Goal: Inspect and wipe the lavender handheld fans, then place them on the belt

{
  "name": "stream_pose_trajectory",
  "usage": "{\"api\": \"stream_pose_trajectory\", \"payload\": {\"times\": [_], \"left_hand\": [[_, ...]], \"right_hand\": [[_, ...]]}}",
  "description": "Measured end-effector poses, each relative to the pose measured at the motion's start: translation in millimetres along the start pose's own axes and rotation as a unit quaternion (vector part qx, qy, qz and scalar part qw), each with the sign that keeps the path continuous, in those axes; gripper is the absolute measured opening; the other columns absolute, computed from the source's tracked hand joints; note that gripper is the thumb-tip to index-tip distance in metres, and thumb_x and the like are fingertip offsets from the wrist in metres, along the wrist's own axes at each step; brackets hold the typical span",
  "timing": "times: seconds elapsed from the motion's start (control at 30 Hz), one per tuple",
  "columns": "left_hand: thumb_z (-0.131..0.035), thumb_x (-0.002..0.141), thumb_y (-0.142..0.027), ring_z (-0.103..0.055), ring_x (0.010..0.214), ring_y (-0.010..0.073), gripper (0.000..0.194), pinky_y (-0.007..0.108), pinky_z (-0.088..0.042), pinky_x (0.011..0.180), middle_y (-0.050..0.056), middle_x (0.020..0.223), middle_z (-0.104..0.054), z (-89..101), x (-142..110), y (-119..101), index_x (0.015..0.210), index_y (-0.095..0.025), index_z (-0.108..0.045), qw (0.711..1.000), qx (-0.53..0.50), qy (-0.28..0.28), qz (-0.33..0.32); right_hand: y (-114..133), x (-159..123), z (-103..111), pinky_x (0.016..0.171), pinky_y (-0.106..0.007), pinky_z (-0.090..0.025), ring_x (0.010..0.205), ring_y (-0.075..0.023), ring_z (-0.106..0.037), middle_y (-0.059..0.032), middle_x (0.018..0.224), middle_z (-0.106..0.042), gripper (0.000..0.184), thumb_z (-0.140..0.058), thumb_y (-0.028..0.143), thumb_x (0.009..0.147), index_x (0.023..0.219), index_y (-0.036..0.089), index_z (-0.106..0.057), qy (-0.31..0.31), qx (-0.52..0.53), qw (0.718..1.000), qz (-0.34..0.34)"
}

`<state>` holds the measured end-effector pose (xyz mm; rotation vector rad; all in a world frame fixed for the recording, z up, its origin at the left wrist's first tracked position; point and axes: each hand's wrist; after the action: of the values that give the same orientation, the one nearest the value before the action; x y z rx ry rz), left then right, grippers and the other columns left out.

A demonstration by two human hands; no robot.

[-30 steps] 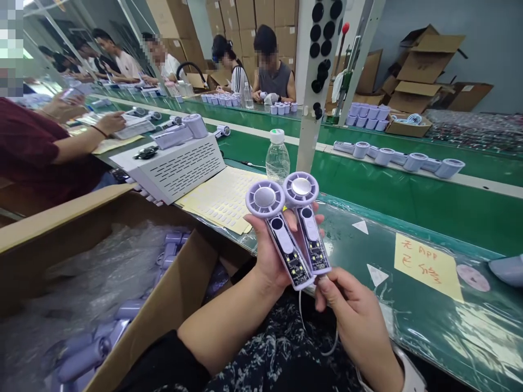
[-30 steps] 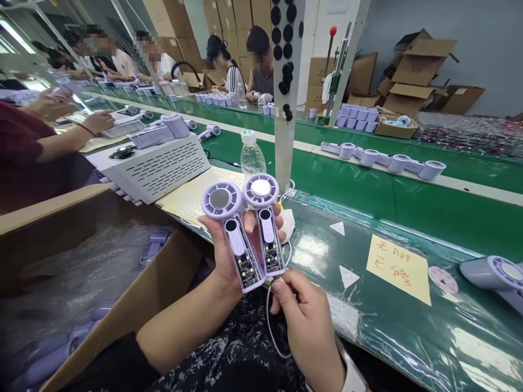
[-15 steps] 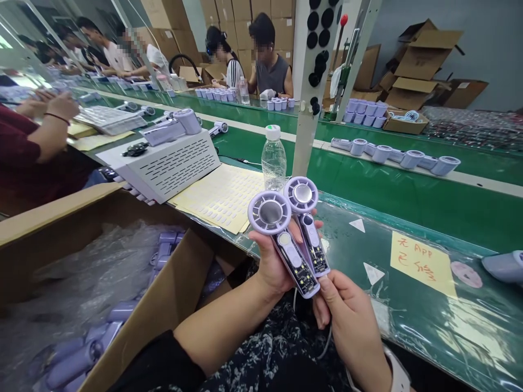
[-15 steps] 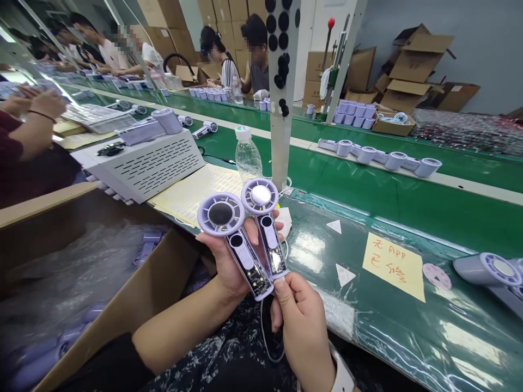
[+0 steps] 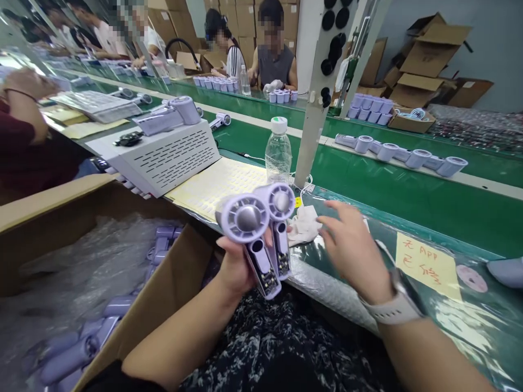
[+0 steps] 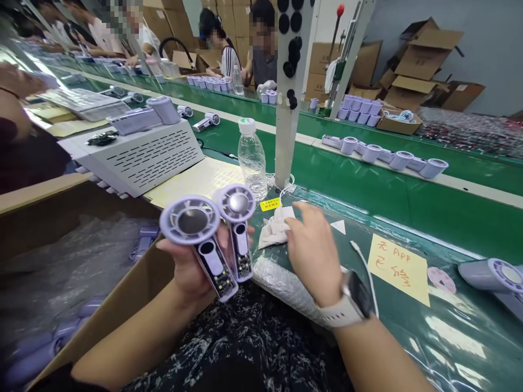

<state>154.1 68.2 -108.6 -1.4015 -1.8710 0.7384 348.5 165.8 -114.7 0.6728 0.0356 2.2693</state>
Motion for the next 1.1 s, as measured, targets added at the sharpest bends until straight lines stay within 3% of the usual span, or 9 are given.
{"api": "stream_pose_trajectory", "payload": {"times": [0.13,0.3,0.43,0.57,0.73,0.87,0.93,1.0,1.1], "left_hand": [[-0.063,0.065,-0.089,-0.072,0.083,0.0284,0.071,0.036,-0.057,0.069,0.009,0.083,-0.074,10.8,-15.8,8.4,0.071,-0.019,-0.068,0.997,-0.030,-0.004,0.075],[-0.063,0.065,-0.089,-0.069,0.073,0.0203,0.072,0.030,-0.055,0.067,0.009,0.085,-0.075,14.1,-14.6,14.1,0.070,-0.017,-0.066,0.984,-0.100,0.038,0.142],[-0.060,0.058,-0.095,-0.068,0.066,0.0209,0.080,0.029,-0.054,0.062,0.012,0.076,-0.073,3.0,-16.4,22.4,0.063,-0.015,-0.061,0.960,-0.139,0.112,0.215],[-0.063,0.053,-0.095,-0.070,0.069,0.0240,0.081,0.030,-0.054,0.062,0.011,0.068,-0.071,-4.3,-20.3,29.1,0.060,-0.014,-0.061,0.948,-0.149,0.135,0.247],[-0.065,0.056,-0.092,-0.070,0.071,0.0241,0.079,0.032,-0.057,0.065,0.013,0.077,-0.073,-2.4,-20.9,26.6,0.062,-0.013,-0.062,0.950,-0.166,0.106,0.240],[-0.065,0.061,-0.090,-0.071,0.078,0.0238,0.077,0.031,-0.058,0.068,0.016,0.094,-0.074,0.3,-16.9,15.9,0.060,-0.013,-0.060,0.958,-0.170,0.092,0.211],[-0.064,0.063,-0.090,-0.071,0.080,0.0232,0.076,0.031,-0.059,0.070,0.015,0.095,-0.073,0.8,-15.1,8.7,0.061,-0.013,-0.060,0.965,-0.162,0.088,0.185],[-0.065,0.069,-0.085,-0.070,0.080,0.0231,0.071,0.032,-0.059,0.073,0.010,0.086,-0.071,1.4,-15.3,1.5,0.068,-0.015,-0.064,0.975,-0.141,0.087,0.146],[-0.082,0.074,-0.055,-0.070,0.077,0.0206,0.042,0.030,-0.058,0.075,0.005,0.080,-0.071,4.4,-19.4,-6.9,0.088,-0.017,-0.073,0.987,-0.055,0.106,0.107]], "right_hand": [[18.3,22.4,-23.4,0.090,-0.057,-0.053,0.105,-0.0378,-0.059,-0.0224,0.107,-0.068,0.022,-0.055,0.002,0.087,0.076,0.012,-0.071,-0.001,0.020,1.000,0.008],[30.8,19.7,22.9,0.099,-0.054,-0.051,0.117,-0.0335,-0.058,-0.0124,0.124,-0.063,0.016,-0.061,0.020,0.097,0.083,0.020,-0.070,-0.079,0.199,0.977,-0.012],[39.5,14.4,40.5,0.066,-0.035,-0.061,0.096,-0.0260,-0.069,-0.0094,0.138,-0.057,0.033,-0.069,0.038,0.096,0.127,0.031,-0.062,0.060,0.499,0.857,-0.111],[48.2,7.7,33.5,0.037,-0.026,-0.051,0.046,-0.0173,-0.063,-0.0041,0.085,-0.071,0.049,-0.068,0.051,0.097,0.134,0.024,-0.053,0.157,0.629,0.742,-0.170],[44.8,12.5,21.7,0.038,-0.024,-0.046,0.044,-0.0162,-0.060,-0.0023,0.067,-0.066,0.047,-0.048,0.061,0.104,0.108,0.018,-0.067,0.073,0.492,0.850,-0.173],[19.7,26.9,4.4,0.083,-0.050,-0.060,0.099,-0.0335,-0.070,-0.0204,0.119,-0.070,0.063,-0.041,0.062,0.103,0.138,0.013,-0.056,-0.020,0.319,0.926,-0.201],[14.1,28.5,-0.6,0.110,-0.065,-0.040,0.133,-0.0416,-0.051,-0.0262,0.146,-0.052,0.078,-0.049,0.062,0.097,0.153,0.009,-0.039,-0.039,0.249,0.948,-0.193],[18.7,22.2,0.2,0.121,-0.066,-0.022,0.149,-0.0406,-0.029,-0.0228,0.158,-0.039,0.085,-0.058,0.059,0.094,0.159,0.011,-0.032,-0.064,0.235,0.955,-0.170],[36.1,1.3,10.5,0.118,-0.061,-0.034,0.145,-0.0354,-0.039,-0.0136,0.157,-0.044,0.077,-0.064,0.058,0.094,0.159,0.026,-0.036,0.019,0.451,0.882,-0.134]]}}
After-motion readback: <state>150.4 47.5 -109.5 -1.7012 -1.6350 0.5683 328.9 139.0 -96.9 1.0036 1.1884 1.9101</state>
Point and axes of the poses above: each hand's wrist, its own x-axis towards the middle knuckle, its own z-axis out of the back of the hand, y = z × x
